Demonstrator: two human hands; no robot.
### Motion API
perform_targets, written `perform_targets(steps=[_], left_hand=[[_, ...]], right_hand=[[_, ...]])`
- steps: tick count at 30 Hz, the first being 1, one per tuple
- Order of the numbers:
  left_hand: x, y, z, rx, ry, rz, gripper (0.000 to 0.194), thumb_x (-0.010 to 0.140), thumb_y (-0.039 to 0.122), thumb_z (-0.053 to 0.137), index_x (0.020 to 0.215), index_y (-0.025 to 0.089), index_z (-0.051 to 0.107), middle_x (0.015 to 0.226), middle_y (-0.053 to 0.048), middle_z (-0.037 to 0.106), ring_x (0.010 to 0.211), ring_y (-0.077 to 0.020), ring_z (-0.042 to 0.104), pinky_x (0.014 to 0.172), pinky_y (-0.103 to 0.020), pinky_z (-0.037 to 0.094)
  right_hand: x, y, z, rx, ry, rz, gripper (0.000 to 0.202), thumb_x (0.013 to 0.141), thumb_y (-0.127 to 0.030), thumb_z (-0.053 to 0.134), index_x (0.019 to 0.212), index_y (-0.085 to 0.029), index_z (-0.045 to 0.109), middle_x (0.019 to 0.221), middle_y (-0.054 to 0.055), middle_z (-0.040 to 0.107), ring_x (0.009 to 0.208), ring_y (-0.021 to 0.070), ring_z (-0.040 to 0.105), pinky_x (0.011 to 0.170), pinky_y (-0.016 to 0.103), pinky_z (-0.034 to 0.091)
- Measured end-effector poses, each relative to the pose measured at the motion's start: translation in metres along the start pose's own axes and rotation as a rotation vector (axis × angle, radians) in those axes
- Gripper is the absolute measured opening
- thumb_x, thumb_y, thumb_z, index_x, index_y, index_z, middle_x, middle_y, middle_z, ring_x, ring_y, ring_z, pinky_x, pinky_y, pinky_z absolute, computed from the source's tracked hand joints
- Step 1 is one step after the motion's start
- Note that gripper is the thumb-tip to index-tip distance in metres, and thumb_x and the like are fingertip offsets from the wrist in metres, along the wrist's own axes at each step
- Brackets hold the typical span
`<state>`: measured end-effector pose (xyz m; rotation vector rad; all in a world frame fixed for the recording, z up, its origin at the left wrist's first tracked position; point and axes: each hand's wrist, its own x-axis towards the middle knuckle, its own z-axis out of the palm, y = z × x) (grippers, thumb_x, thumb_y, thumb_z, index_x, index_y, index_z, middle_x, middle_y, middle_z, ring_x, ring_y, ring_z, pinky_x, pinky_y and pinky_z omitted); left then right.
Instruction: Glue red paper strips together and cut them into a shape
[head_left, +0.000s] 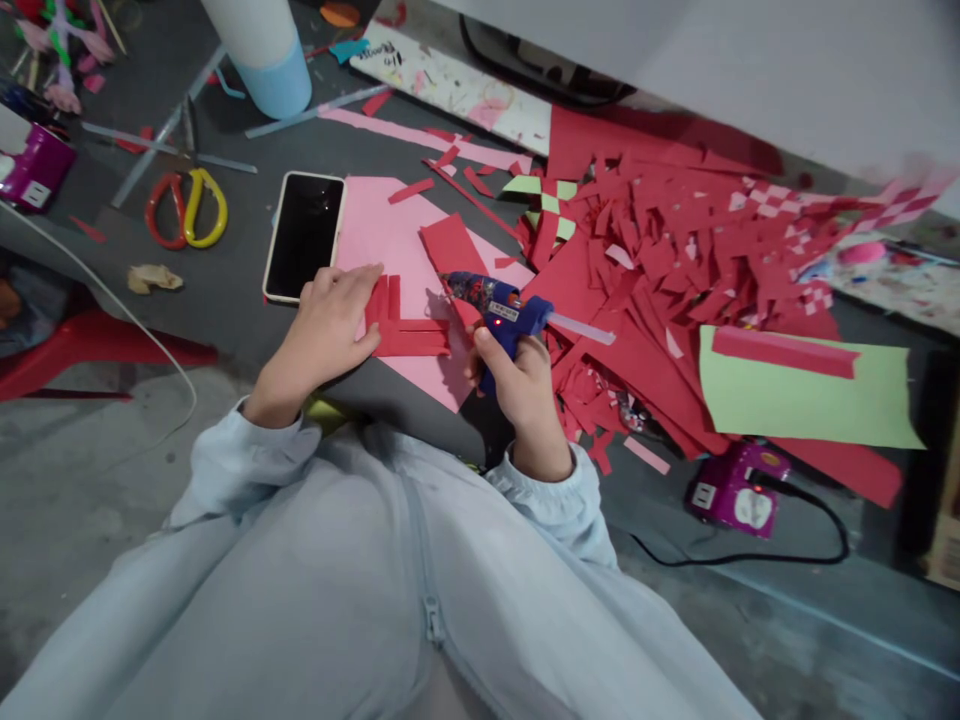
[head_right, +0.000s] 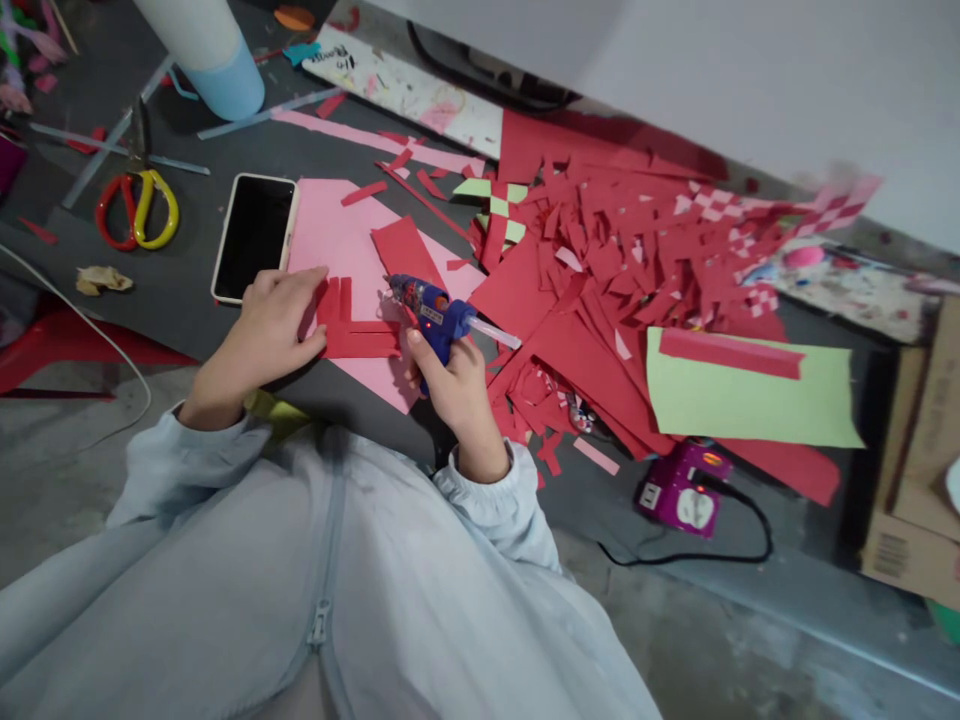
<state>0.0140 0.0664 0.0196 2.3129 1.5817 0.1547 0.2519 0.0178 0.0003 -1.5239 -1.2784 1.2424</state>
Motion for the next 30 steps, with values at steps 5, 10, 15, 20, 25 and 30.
perform_targets(steps=[5, 10, 15, 20, 25, 30], left_hand=[[0.019, -0.004, -0.001, -0.015, -0.023, 0.036, 0.069, 0.083, 0.020, 0.048, 0.151, 0.015, 0.038, 0.142, -0.015, 0.056, 0.125, -0.0347, 0.044, 0.102, -0.052, 0.037], [0.032, -0.010, 0.003, 0.004, 0.016, 0.060, 0.060, 0.084, 0.015, 0.042, 0.144, 0.015, 0.047, 0.128, -0.014, 0.063, 0.121, -0.0337, 0.048, 0.098, -0.050, 0.039], [0.036, -0.016, 0.000, 0.025, 0.100, 0.128, 0.051, 0.079, 0.014, 0.048, 0.128, 0.021, 0.058, 0.108, -0.010, 0.068, 0.113, -0.0314, 0.055, 0.092, -0.048, 0.043], [0.027, -0.014, -0.018, -0.018, 0.069, 0.167, 0.044, 0.079, 0.016, 0.056, 0.122, 0.023, 0.061, 0.095, -0.006, 0.070, 0.099, -0.0281, 0.060, 0.091, -0.049, 0.045], [-0.001, -0.005, -0.028, -0.111, 0.118, 0.299, 0.034, 0.087, 0.017, 0.051, 0.119, 0.020, 0.063, 0.092, -0.006, 0.070, 0.093, -0.0234, 0.062, 0.088, -0.042, 0.050], [-0.039, 0.001, -0.009, -0.017, 0.274, 0.338, 0.025, 0.091, 0.014, 0.049, 0.105, 0.020, 0.069, 0.098, -0.006, 0.072, 0.090, -0.0189, 0.066, 0.080, -0.033, 0.053]], right_hand=[[0.000, 0.000, 0.001, 0.028, 0.006, 0.003, 0.041, 0.090, -0.058, 0.058, 0.069, -0.022, 0.059, 0.052, -0.002, 0.060, 0.047, 0.0139, 0.055, 0.052, 0.030, 0.047], [0.001, 0.000, 0.000, 0.010, -0.009, 0.011, 0.041, 0.091, -0.057, 0.057, 0.069, -0.022, 0.059, 0.052, -0.001, 0.059, 0.046, 0.0137, 0.054, 0.053, 0.030, 0.047], [0.001, -0.001, -0.001, -0.036, -0.009, 0.028, 0.043, 0.090, -0.058, 0.056, 0.066, -0.023, 0.059, 0.053, 0.000, 0.060, 0.048, 0.0146, 0.055, 0.054, 0.032, 0.048], [0.000, -0.003, -0.002, -0.059, -0.018, 0.007, 0.048, 0.091, -0.059, 0.054, 0.060, -0.023, 0.057, 0.054, 0.001, 0.060, 0.050, 0.0150, 0.056, 0.056, 0.032, 0.049], [0.001, -0.001, -0.002, -0.040, -0.016, 0.029, 0.046, 0.089, -0.060, 0.057, 0.064, -0.022, 0.059, 0.054, 0.001, 0.060, 0.050, 0.0153, 0.056, 0.055, 0.031, 0.048], [0.000, 0.000, -0.003, 0.032, -0.075, 0.085, 0.047, 0.088, -0.063, 0.057, 0.068, -0.021, 0.062, 0.053, 0.000, 0.061, 0.046, 0.0143, 0.055, 0.049, 0.030, 0.046]])
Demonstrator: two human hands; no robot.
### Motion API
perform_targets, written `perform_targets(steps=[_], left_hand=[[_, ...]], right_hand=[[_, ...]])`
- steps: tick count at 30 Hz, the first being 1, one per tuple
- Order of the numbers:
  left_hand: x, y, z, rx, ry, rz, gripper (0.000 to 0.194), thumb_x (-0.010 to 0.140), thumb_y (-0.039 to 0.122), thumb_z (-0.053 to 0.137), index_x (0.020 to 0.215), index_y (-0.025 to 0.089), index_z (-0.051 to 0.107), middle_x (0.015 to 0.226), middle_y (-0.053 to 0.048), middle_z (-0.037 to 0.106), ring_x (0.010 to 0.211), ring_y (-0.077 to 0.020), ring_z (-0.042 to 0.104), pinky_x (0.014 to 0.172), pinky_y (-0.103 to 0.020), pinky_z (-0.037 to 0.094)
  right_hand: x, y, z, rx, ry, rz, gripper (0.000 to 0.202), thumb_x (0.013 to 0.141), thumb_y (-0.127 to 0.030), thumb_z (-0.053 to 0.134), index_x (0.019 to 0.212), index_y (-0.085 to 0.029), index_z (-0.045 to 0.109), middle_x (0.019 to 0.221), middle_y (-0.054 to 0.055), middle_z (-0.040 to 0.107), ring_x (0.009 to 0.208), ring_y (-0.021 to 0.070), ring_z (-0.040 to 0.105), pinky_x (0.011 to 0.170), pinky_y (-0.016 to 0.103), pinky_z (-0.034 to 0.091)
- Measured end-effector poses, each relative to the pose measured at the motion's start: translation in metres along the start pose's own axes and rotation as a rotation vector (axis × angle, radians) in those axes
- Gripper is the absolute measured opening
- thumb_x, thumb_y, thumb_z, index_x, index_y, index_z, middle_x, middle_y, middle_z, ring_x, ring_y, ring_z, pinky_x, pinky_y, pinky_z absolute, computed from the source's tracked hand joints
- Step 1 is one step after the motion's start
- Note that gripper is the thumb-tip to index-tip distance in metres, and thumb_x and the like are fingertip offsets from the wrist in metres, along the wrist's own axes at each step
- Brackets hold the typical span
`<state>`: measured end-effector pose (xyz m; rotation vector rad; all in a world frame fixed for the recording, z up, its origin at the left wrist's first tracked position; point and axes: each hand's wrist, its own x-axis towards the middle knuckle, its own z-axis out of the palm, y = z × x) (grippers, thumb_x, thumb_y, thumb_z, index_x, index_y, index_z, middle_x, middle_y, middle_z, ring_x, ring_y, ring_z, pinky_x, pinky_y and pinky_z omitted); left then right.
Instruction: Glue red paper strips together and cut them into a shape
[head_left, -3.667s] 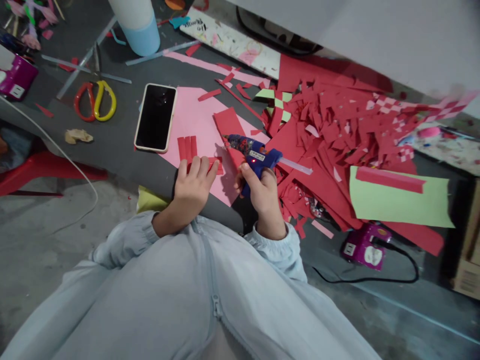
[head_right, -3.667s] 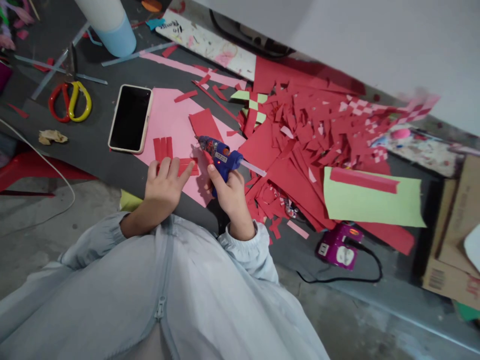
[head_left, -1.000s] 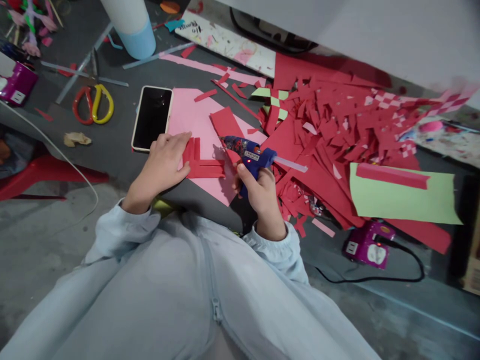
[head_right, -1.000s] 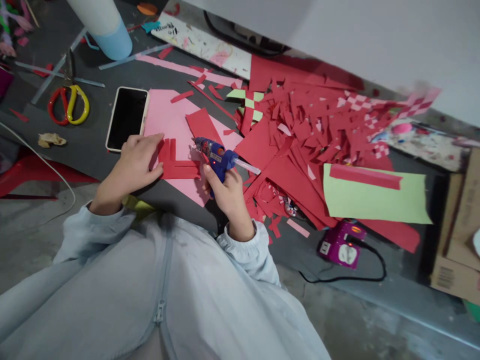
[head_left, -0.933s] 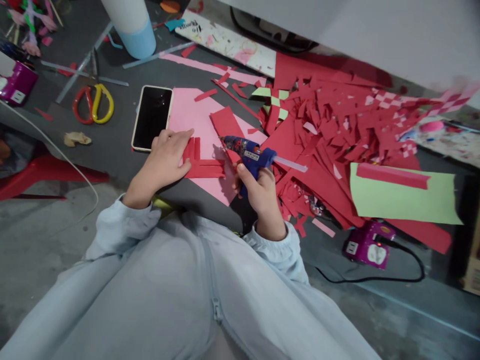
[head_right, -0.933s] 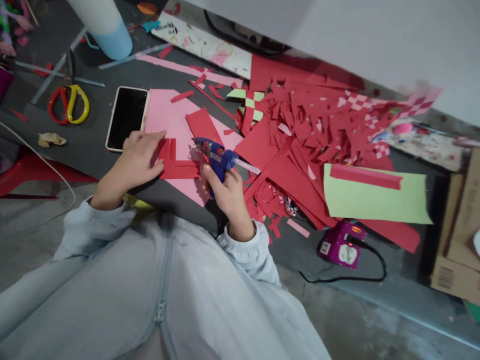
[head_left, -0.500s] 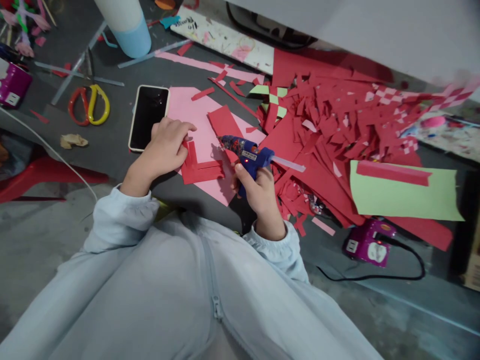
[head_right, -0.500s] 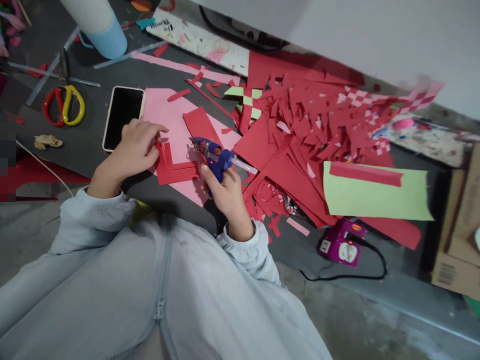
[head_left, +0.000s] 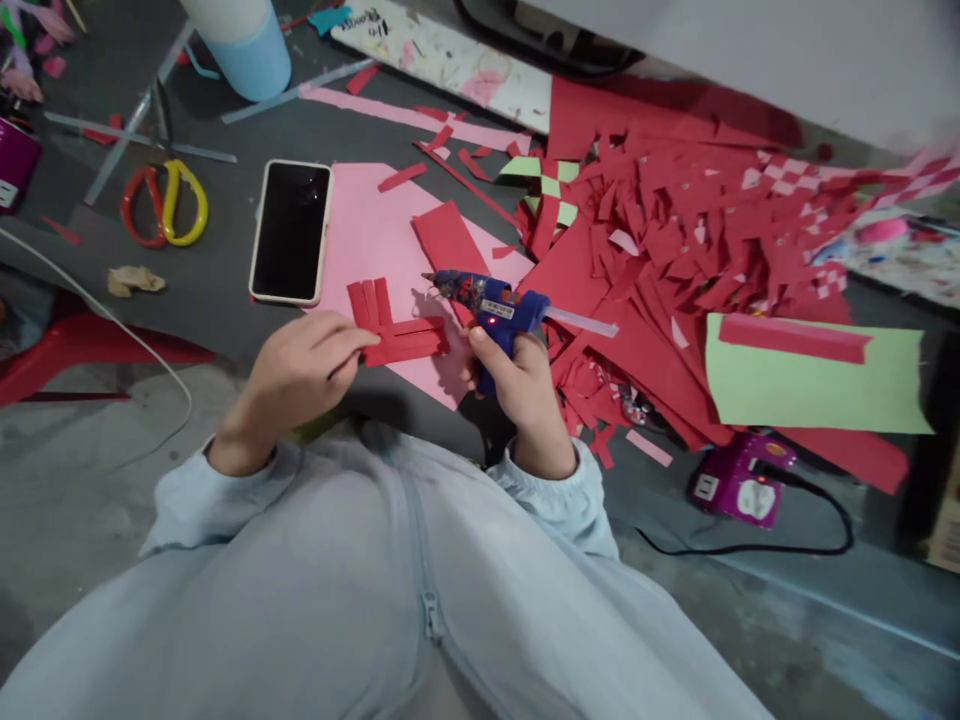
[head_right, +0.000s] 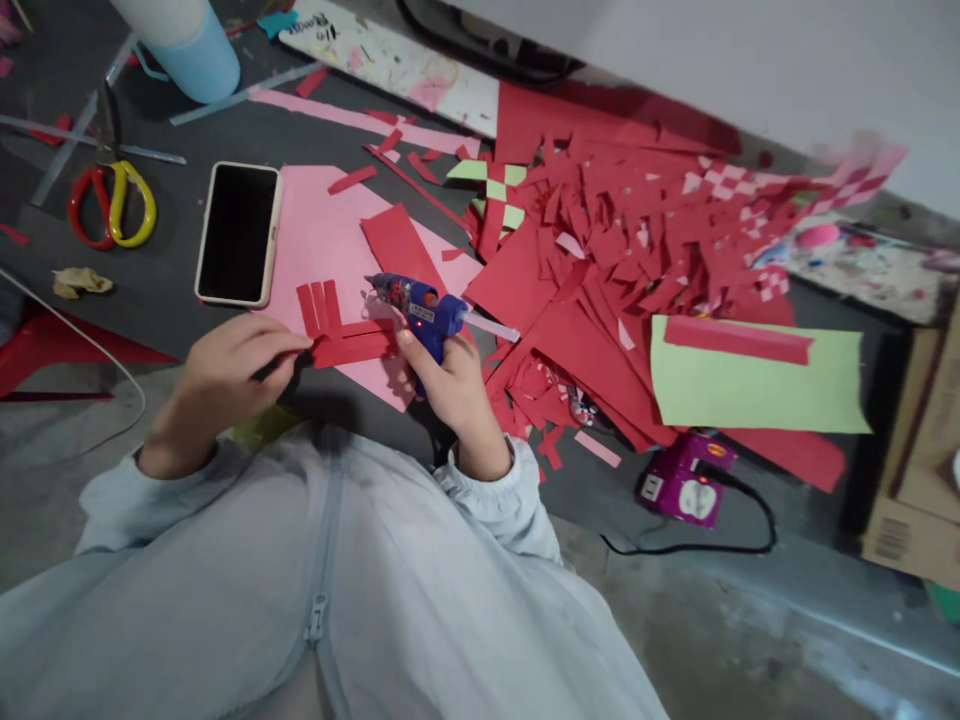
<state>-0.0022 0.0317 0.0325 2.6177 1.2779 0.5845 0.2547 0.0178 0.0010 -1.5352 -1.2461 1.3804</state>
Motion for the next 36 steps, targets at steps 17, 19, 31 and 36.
perform_targets(steps=[17, 19, 31, 36], left_hand=[[-0.041, 0.025, 0.040, 0.234, 0.049, 0.216, 0.021, 0.097, 0.012, 0.048, 0.098, 0.019, 0.067, 0.087, -0.003, 0.070, 0.077, -0.0143, 0.063, 0.066, -0.027, 0.047], [-0.039, 0.026, 0.039, 0.219, 0.057, 0.213, 0.021, 0.097, 0.012, 0.048, 0.097, 0.018, 0.067, 0.087, -0.003, 0.070, 0.078, -0.0147, 0.062, 0.066, -0.027, 0.047], [-0.042, 0.027, 0.040, 0.213, 0.017, 0.174, 0.026, 0.099, 0.011, 0.043, 0.097, 0.021, 0.068, 0.089, -0.004, 0.070, 0.082, -0.0146, 0.064, 0.071, -0.028, 0.052], [-0.042, 0.027, 0.041, 0.246, 0.063, 0.183, 0.023, 0.097, 0.011, 0.046, 0.097, 0.019, 0.068, 0.089, -0.004, 0.071, 0.080, -0.0148, 0.064, 0.067, -0.027, 0.051]], right_hand=[[-0.004, -0.013, -0.001, -0.129, -0.416, 0.119, 0.057, 0.089, -0.064, 0.055, 0.056, -0.018, 0.061, 0.049, 0.003, 0.062, 0.045, 0.0123, 0.057, 0.047, 0.025, 0.043], [-0.004, -0.012, 0.000, -0.152, -0.427, 0.122, 0.058, 0.090, -0.064, 0.054, 0.055, -0.018, 0.061, 0.049, 0.003, 0.062, 0.044, 0.0125, 0.056, 0.047, 0.025, 0.043], [-0.002, -0.008, -0.001, -0.228, -0.439, 0.120, 0.058, 0.091, -0.064, 0.052, 0.056, -0.019, 0.061, 0.047, 0.002, 0.061, 0.045, 0.0133, 0.058, 0.048, 0.026, 0.042], [-0.002, -0.007, -0.001, -0.238, -0.424, 0.089, 0.058, 0.091, -0.064, 0.052, 0.055, -0.019, 0.061, 0.047, 0.001, 0.061, 0.045, 0.0134, 0.058, 0.050, 0.026, 0.043]])
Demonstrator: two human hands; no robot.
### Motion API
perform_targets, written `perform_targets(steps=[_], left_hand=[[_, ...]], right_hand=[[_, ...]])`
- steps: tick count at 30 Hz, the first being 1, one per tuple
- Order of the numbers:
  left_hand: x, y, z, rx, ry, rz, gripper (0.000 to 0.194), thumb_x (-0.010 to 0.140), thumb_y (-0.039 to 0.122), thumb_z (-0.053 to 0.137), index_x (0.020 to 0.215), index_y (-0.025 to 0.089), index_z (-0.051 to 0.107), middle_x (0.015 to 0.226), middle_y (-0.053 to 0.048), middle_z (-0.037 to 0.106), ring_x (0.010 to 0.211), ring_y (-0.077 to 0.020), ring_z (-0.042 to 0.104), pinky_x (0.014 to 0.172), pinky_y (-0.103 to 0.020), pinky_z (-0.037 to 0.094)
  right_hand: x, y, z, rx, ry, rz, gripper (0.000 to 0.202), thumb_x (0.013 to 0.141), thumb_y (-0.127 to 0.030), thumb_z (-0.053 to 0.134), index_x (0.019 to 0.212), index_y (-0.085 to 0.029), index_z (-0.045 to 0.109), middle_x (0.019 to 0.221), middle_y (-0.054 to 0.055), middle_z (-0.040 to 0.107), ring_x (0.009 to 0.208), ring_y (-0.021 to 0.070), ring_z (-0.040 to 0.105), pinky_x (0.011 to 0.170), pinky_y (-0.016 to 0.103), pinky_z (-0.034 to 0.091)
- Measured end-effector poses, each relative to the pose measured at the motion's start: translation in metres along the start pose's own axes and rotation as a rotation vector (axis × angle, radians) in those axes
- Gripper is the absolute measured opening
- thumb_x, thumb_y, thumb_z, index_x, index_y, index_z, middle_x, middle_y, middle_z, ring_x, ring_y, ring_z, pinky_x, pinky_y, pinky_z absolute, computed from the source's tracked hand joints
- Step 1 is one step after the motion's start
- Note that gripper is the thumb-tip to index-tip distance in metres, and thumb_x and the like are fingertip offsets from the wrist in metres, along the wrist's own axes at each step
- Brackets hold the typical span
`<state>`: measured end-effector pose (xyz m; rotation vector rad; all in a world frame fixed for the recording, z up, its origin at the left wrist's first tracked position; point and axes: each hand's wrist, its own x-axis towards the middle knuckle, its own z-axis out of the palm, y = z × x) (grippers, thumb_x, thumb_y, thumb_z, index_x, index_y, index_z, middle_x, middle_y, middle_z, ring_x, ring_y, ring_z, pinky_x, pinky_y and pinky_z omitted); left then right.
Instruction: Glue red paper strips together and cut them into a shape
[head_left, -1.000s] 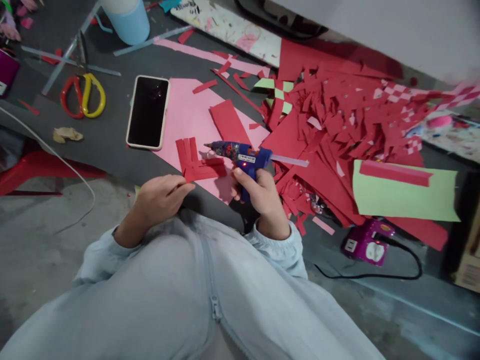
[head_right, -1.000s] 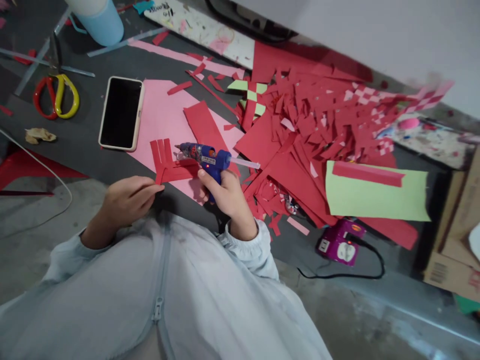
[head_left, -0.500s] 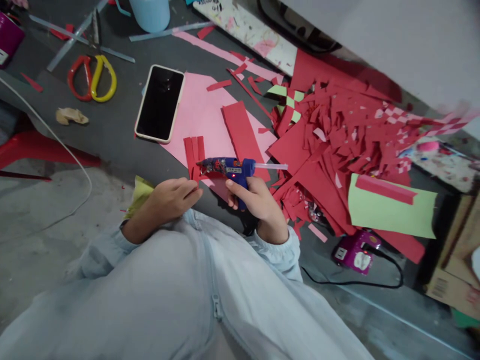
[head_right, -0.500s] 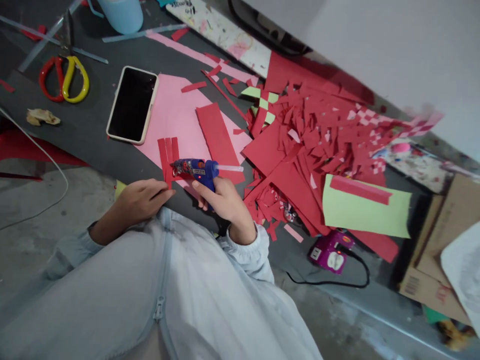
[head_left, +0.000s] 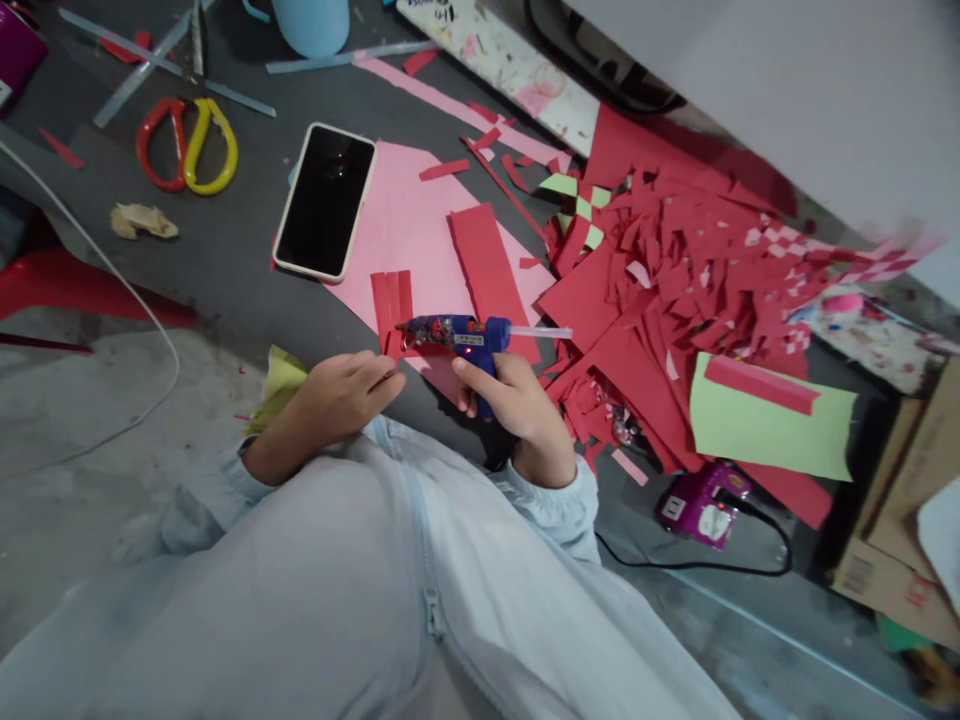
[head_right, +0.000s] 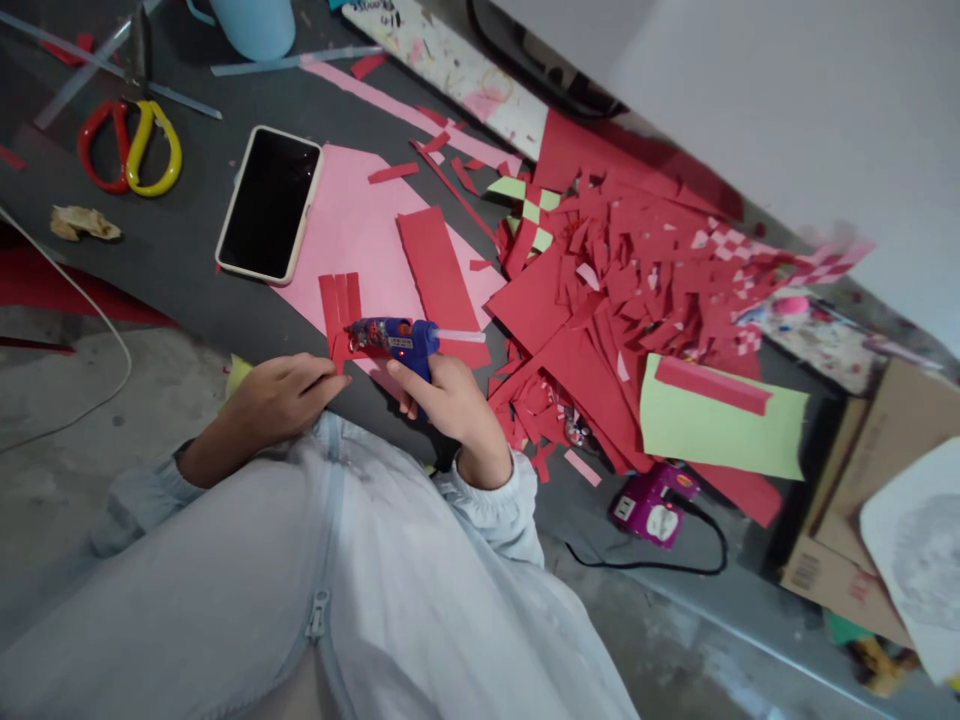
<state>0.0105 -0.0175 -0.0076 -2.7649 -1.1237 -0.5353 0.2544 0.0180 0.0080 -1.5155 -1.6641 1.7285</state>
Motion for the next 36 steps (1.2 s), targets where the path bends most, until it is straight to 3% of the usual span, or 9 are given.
perform_targets(steps=[8, 14, 20, 36], left_hand=[[0.000, 0.000, 0.000, -0.006, -0.066, -0.025, 0.026, 0.099, 0.014, 0.044, 0.099, 0.021, 0.068, 0.090, -0.004, 0.070, 0.082, -0.0144, 0.064, 0.070, -0.028, 0.050], [0.005, 0.000, 0.004, -0.052, 0.020, -0.029, 0.023, 0.097, 0.014, 0.046, 0.090, 0.018, 0.068, 0.087, -0.005, 0.068, 0.087, -0.0174, 0.062, 0.082, -0.032, 0.052], [0.004, 0.000, 0.012, -0.094, 0.015, -0.038, 0.024, 0.097, 0.013, 0.045, 0.088, 0.014, 0.067, 0.083, -0.007, 0.065, 0.080, -0.0182, 0.060, 0.077, -0.033, 0.052], [0.002, 0.001, 0.010, -0.021, -0.027, -0.060, 0.026, 0.097, 0.016, 0.043, 0.090, 0.016, 0.068, 0.087, -0.006, 0.068, 0.078, -0.0172, 0.063, 0.074, -0.030, 0.052]], right_hand=[[0.000, 0.000, -0.001, 0.001, -0.001, 0.003, 0.059, 0.091, -0.065, 0.052, 0.055, -0.019, 0.061, 0.047, 0.001, 0.060, 0.045, 0.0130, 0.057, 0.050, 0.026, 0.043], [0.000, -0.001, -0.001, -0.019, -0.012, -0.007, 0.060, 0.092, -0.064, 0.051, 0.055, -0.019, 0.061, 0.047, 0.001, 0.060, 0.045, 0.0126, 0.057, 0.050, 0.026, 0.042], [0.000, -0.001, 0.000, -0.034, 0.011, 0.011, 0.060, 0.091, -0.065, 0.051, 0.054, -0.019, 0.061, 0.047, 0.002, 0.061, 0.045, 0.0132, 0.058, 0.051, 0.026, 0.043], [-0.001, -0.003, 0.000, -0.029, -0.012, 0.015, 0.059, 0.092, -0.063, 0.051, 0.054, -0.019, 0.061, 0.047, 0.002, 0.061, 0.045, 0.0125, 0.057, 0.049, 0.026, 0.042]])
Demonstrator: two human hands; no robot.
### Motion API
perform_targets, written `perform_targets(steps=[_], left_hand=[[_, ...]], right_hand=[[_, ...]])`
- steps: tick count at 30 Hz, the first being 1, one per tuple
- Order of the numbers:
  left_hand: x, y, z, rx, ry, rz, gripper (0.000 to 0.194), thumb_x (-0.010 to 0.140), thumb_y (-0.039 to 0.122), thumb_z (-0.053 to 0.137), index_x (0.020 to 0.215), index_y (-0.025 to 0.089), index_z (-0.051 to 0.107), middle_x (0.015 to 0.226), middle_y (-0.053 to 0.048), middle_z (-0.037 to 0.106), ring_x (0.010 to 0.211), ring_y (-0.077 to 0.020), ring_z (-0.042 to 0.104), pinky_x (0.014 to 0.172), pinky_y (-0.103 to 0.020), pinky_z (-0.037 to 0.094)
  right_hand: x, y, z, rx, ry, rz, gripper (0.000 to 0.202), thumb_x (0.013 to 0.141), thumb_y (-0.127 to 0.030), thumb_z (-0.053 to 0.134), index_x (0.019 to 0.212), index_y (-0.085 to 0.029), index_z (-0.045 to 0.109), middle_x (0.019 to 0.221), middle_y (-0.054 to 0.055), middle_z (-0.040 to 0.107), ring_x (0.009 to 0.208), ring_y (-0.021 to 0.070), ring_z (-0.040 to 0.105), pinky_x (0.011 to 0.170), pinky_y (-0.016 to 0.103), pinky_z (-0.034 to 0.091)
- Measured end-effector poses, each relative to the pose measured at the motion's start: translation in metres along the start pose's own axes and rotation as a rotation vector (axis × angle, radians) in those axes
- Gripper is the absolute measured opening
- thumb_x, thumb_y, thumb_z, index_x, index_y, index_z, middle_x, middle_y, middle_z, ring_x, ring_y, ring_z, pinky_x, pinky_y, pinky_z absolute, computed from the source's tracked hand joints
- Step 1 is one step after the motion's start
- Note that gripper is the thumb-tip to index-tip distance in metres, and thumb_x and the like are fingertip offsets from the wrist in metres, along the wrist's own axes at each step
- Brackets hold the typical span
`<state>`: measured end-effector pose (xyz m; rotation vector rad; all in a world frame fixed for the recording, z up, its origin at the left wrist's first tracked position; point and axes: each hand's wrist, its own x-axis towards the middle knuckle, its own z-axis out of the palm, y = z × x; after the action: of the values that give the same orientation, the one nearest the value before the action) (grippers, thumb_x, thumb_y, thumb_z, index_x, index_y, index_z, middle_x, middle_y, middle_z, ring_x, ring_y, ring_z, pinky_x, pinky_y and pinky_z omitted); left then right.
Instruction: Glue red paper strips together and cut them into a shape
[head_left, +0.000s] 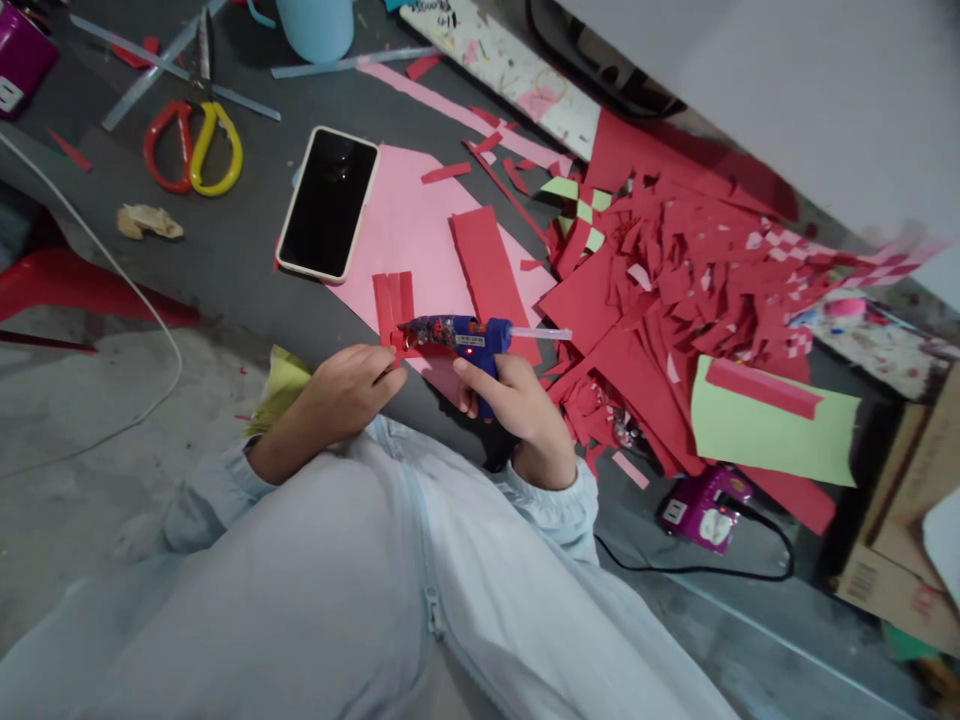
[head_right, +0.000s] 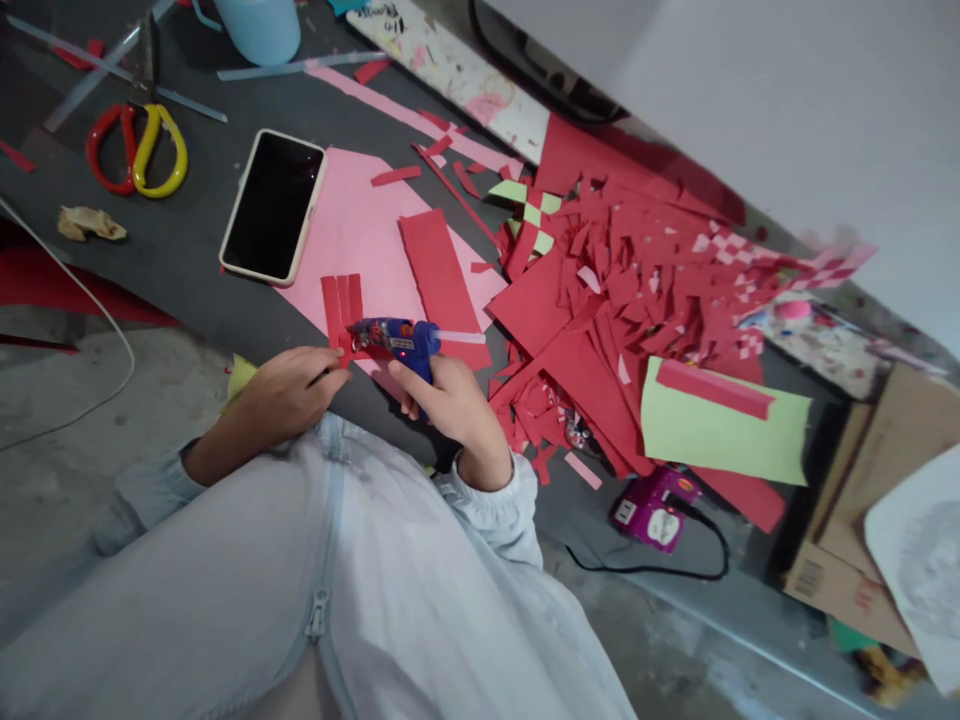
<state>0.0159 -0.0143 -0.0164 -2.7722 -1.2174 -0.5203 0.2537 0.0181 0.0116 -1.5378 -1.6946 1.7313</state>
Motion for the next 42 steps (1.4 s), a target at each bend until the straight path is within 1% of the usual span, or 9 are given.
perform_targets(steps=[7, 12, 20, 26, 29, 31, 36, 38, 42], left_hand=[[0.002, 0.001, -0.002, 0.010, 0.025, -0.010, 0.023, 0.096, 0.015, 0.045, 0.094, 0.015, 0.068, 0.087, -0.007, 0.069, 0.077, -0.0183, 0.064, 0.071, -0.031, 0.052], [0.001, 0.001, -0.007, -0.036, 0.036, -0.022, 0.024, 0.096, 0.016, 0.045, 0.099, 0.015, 0.068, 0.092, -0.009, 0.071, 0.082, -0.0193, 0.067, 0.073, -0.032, 0.053], [0.021, -0.015, -0.010, -0.018, 0.104, -0.282, 0.029, 0.091, 0.011, 0.045, 0.110, 0.017, 0.067, 0.096, -0.007, 0.073, 0.091, -0.0215, 0.067, 0.083, -0.035, 0.051], [0.048, -0.041, -0.005, -0.092, -0.007, -0.414, 0.035, 0.092, 0.018, 0.046, 0.124, 0.016, 0.060, 0.107, -0.011, 0.068, 0.104, -0.0269, 0.062, 0.093, -0.044, 0.047], [0.049, -0.045, -0.006, -0.012, 0.015, -0.447, 0.039, 0.092, 0.019, 0.046, 0.129, 0.015, 0.056, 0.121, -0.015, 0.064, 0.115, -0.0294, 0.057, 0.096, -0.046, 0.046], [0.043, -0.042, -0.007, 0.016, 0.049, -0.440, 0.038, 0.093, 0.018, 0.045, 0.129, 0.019, 0.058, 0.123, -0.014, 0.063, 0.117, -0.0282, 0.056, 0.097, -0.046, 0.045], [0.022, -0.019, -0.006, 0.008, -0.010, -0.250, 0.030, 0.092, 0.015, 0.045, 0.107, 0.017, 0.070, 0.098, -0.013, 0.069, 0.096, -0.0266, 0.060, 0.079, -0.044, 0.047], [0.018, -0.009, -0.006, 0.034, -0.017, -0.196, 0.031, 0.092, 0.015, 0.046, 0.111, 0.016, 0.070, 0.098, -0.013, 0.069, 0.093, -0.0265, 0.059, 0.077, -0.043, 0.046], [0.019, -0.001, -0.005, 0.111, -0.048, -0.223, 0.033, 0.094, 0.022, 0.049, 0.118, 0.013, 0.069, 0.099, -0.015, 0.069, 0.095, -0.0284, 0.059, 0.078, -0.044, 0.046]], right_hand=[[0.001, -0.002, 0.000, 0.031, 0.002, 0.031, 0.057, 0.091, -0.062, 0.053, 0.055, -0.018, 0.061, 0.048, 0.002, 0.061, 0.043, 0.0122, 0.056, 0.045, 0.025, 0.041], [-0.003, -0.002, -0.002, 0.208, 0.026, 0.014, 0.053, 0.088, -0.062, 0.057, 0.057, -0.019, 0.060, 0.049, 0.002, 0.061, 0.043, 0.0121, 0.054, 0.042, 0.025, 0.040], [-0.003, 0.005, 0.002, 0.433, 0.314, -0.107, 0.041, 0.087, -0.058, 0.061, 0.067, -0.023, 0.060, 0.053, -0.001, 0.060, 0.043, 0.0121, 0.050, 0.040, 0.027, 0.039], [0.000, 0.010, 0.001, 0.386, 0.345, -0.092, 0.042, 0.085, -0.064, 0.060, 0.071, -0.024, 0.059, 0.055, -0.001, 0.060, 0.045, 0.0141, 0.050, 0.042, 0.030, 0.041], [-0.002, 0.009, 0.000, 0.313, 0.321, -0.070, 0.045, 0.087, -0.066, 0.054, 0.069, -0.025, 0.057, 0.057, 0.002, 0.060, 0.049, 0.0162, 0.052, 0.045, 0.032, 0.043], [-0.003, 0.008, -0.001, 0.250, 0.310, -0.046, 0.049, 0.088, -0.069, 0.049, 0.069, -0.025, 0.056, 0.059, 0.003, 0.060, 0.050, 0.0174, 0.052, 0.046, 0.033, 0.044], [-0.003, 0.006, -0.001, 0.211, 0.299, -0.037, 0.052, 0.089, -0.071, 0.045, 0.068, -0.025, 0.056, 0.059, 0.004, 0.059, 0.052, 0.0177, 0.052, 0.048, 0.034, 0.044], [-0.003, 0.006, -0.001, 0.217, 0.293, -0.030, 0.052, 0.089, -0.071, 0.046, 0.067, -0.024, 0.056, 0.058, 0.004, 0.058, 0.051, 0.0171, 0.051, 0.048, 0.033, 0.043], [-0.003, 0.005, -0.001, 0.264, 0.288, -0.046, 0.050, 0.089, -0.067, 0.050, 0.064, -0.024, 0.056, 0.056, 0.003, 0.058, 0.049, 0.0160, 0.050, 0.047, 0.033, 0.042]])
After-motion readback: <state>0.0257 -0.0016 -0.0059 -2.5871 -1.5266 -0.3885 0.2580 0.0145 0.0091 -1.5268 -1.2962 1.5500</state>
